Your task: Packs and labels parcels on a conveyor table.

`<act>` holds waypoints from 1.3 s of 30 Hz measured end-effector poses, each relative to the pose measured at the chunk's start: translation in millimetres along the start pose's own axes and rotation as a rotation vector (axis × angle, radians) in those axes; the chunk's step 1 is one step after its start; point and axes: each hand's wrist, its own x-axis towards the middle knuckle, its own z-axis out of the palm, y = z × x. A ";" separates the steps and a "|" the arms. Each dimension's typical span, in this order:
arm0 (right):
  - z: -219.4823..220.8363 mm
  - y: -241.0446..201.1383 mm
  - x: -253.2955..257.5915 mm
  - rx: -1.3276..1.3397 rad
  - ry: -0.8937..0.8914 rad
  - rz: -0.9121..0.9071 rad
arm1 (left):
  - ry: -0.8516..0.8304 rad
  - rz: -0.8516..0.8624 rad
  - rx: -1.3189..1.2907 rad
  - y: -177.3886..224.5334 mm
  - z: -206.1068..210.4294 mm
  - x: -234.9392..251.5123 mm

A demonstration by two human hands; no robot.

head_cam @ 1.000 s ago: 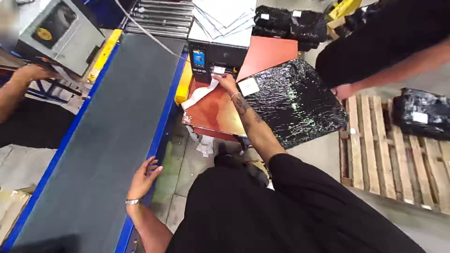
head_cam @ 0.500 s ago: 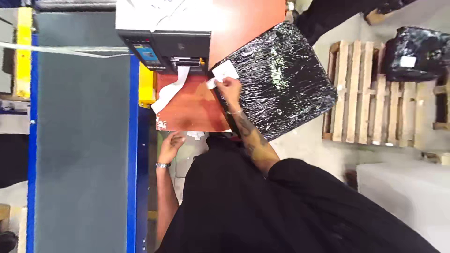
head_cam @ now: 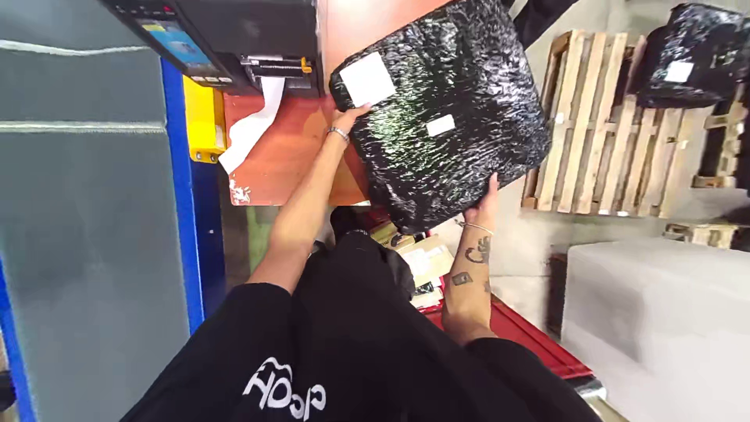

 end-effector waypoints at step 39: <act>230.2 217.2 -387.4 -1.021 -1.842 -0.072 | 0.757 -0.249 -0.488 -345.5 -352.3 -516.5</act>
